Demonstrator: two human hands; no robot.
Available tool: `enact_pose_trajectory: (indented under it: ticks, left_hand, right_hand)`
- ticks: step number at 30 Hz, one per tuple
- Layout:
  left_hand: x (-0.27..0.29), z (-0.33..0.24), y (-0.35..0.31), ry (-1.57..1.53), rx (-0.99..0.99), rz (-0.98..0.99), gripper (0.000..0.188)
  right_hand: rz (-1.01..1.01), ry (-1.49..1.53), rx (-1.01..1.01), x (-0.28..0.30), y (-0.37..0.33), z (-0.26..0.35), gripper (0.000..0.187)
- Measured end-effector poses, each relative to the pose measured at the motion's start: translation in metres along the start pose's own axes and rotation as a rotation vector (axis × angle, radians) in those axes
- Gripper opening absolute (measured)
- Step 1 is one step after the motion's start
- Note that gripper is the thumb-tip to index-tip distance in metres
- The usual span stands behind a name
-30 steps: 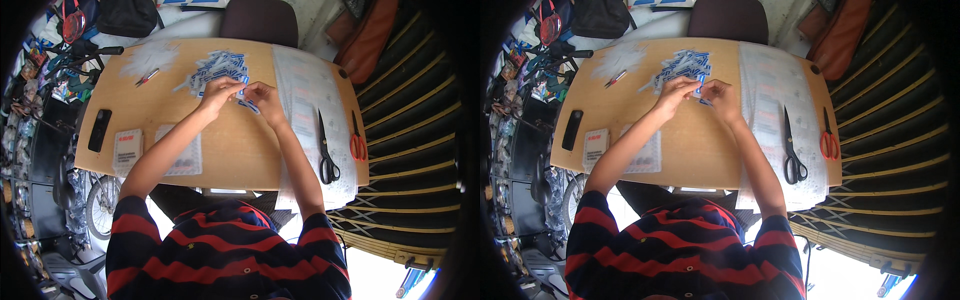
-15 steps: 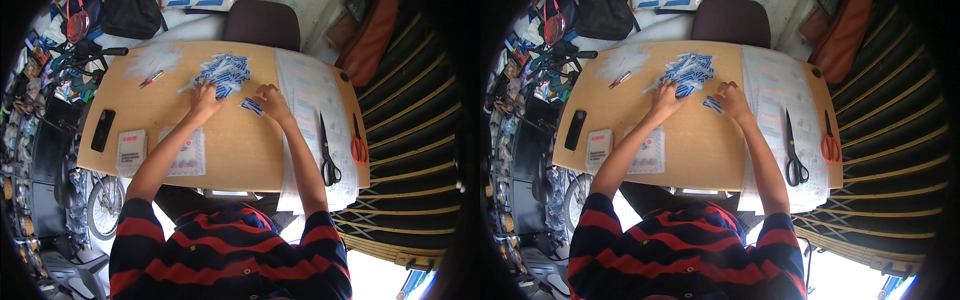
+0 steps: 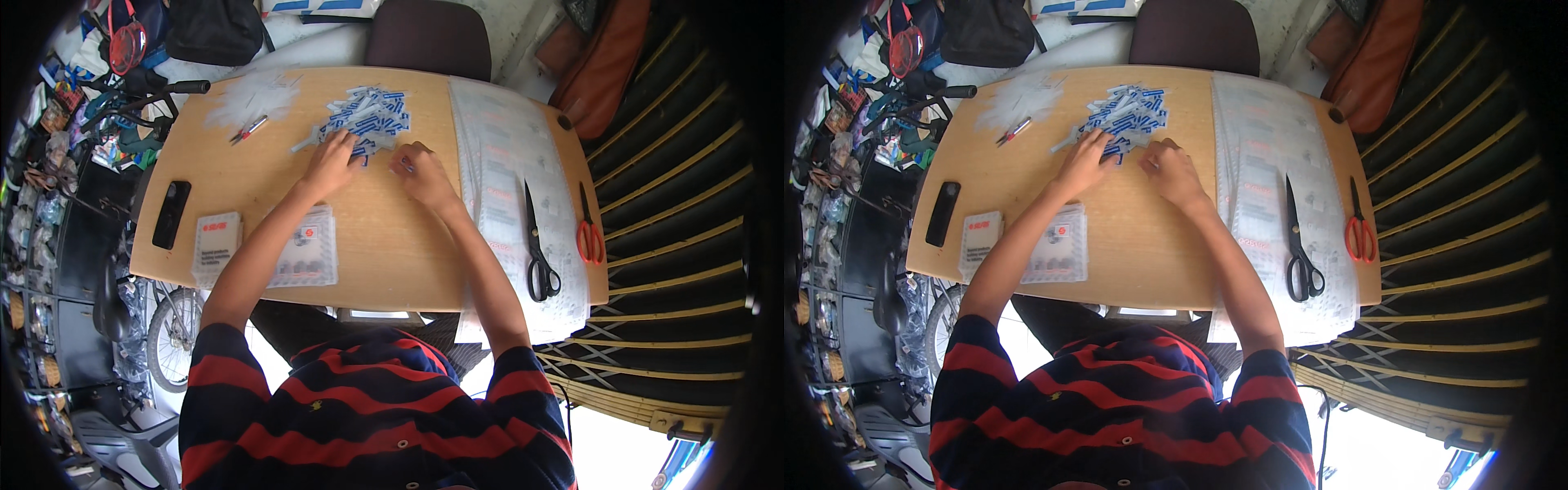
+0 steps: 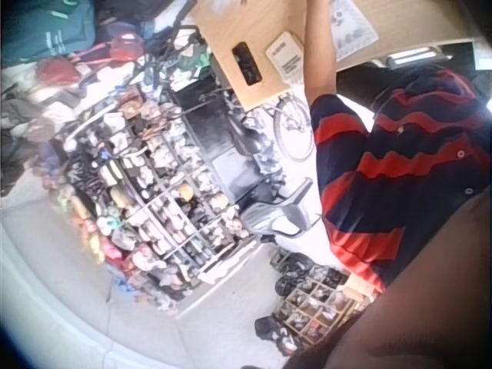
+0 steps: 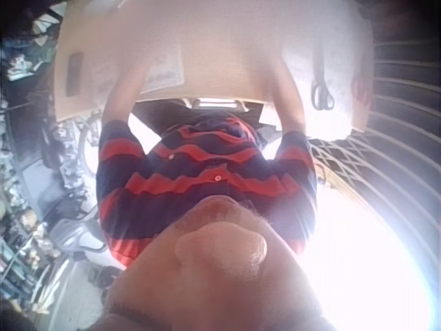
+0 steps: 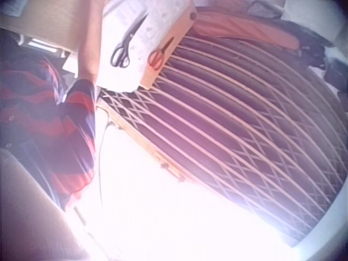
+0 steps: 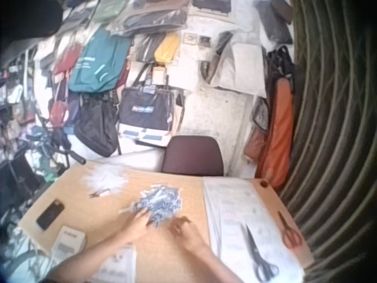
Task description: The person sorts and stacks small white paper packets on a wooden table, aligning them into neat piles. They then pick up and handle small blue and white rectangular items, arranging them on the table.
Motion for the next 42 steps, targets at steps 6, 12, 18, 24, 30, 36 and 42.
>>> enact_pose_trajectory:
  ticks: [6,12,18,24,30,36,42]
  left_hand:
    - [-0.019,0.029,0.023,-0.124,0.261,0.289,0.04]
    - [-0.028,0.042,0.028,-0.215,0.376,0.363,0.029]
    - [0.026,-0.007,0.007,-0.652,0.296,0.011,0.017]
    - [0.036,-0.048,-0.009,-0.537,0.27,-0.037,0.02]
    - [0.042,-0.061,-0.009,-0.499,0.234,-0.031,0.024]
    - [0.053,-0.077,-0.019,-0.576,0.225,0.137,0.046]
    - [0.045,-0.077,-0.03,-0.623,0.018,0.184,0.048]
  right_hand:
    - [-0.024,0.02,-0.027,-0.005,-0.002,0.006,0.011]
    - [-0.024,0.069,-0.045,-0.005,-0.002,0.012,0.015]
    - [0.013,0.635,-0.297,-0.017,-0.005,-0.001,0.029]
    - [0.151,0.964,-0.442,-0.044,-0.007,0.0,0.035]
    - [0.178,1.029,-0.351,-0.037,-0.012,0.015,0.039]
    - [0.326,1.284,-0.436,-0.042,-0.017,-0.002,0.036]
    - [0.465,1.346,-0.357,-0.044,-0.023,0.008,0.036]
Point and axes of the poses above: each hand's wrist, its own y-axis towards the middle knuckle, its own x-axis out of the back of the hand, z = x × y, the point moved 9 cm from there along y, towards the middle knuckle, and after that the axes turned 3 degrees about z, right-handed, at the moved point
